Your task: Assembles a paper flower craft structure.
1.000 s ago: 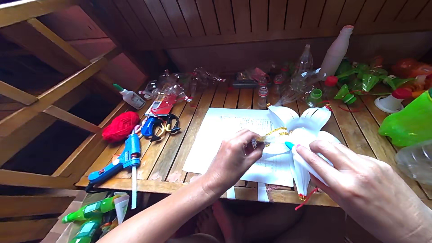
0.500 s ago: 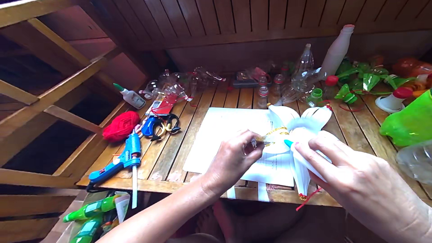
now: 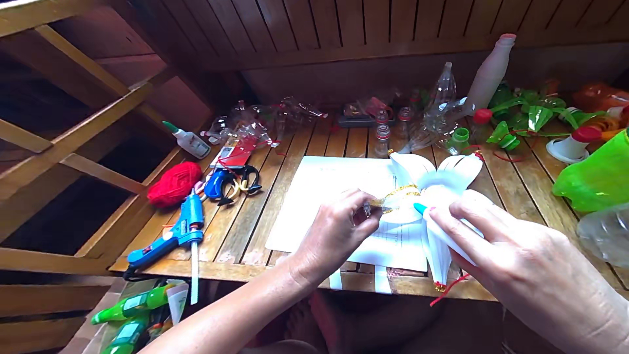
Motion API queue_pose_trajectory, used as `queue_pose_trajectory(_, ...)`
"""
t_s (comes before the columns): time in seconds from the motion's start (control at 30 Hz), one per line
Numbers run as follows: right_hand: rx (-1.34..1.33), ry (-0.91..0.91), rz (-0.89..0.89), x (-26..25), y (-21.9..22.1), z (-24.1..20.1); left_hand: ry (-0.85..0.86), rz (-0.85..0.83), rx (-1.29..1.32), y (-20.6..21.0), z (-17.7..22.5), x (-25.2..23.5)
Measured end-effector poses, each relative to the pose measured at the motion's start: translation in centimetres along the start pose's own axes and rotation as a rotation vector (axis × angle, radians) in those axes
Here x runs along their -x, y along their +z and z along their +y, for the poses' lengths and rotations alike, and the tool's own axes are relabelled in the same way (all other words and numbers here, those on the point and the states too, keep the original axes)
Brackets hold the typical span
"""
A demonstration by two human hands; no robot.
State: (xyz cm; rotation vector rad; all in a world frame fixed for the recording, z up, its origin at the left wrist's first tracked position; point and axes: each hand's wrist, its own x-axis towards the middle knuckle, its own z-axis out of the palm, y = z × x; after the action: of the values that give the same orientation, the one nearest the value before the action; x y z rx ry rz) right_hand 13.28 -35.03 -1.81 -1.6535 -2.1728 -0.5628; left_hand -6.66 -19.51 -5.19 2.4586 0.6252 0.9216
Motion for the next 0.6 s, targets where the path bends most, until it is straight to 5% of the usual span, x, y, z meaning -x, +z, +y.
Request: queue_pose_trajectory(0.6,0.048,-0.034,0.099,0.18,0.86,0.26,0.001,0.004,0.005,0.0,-0.18,0.04)
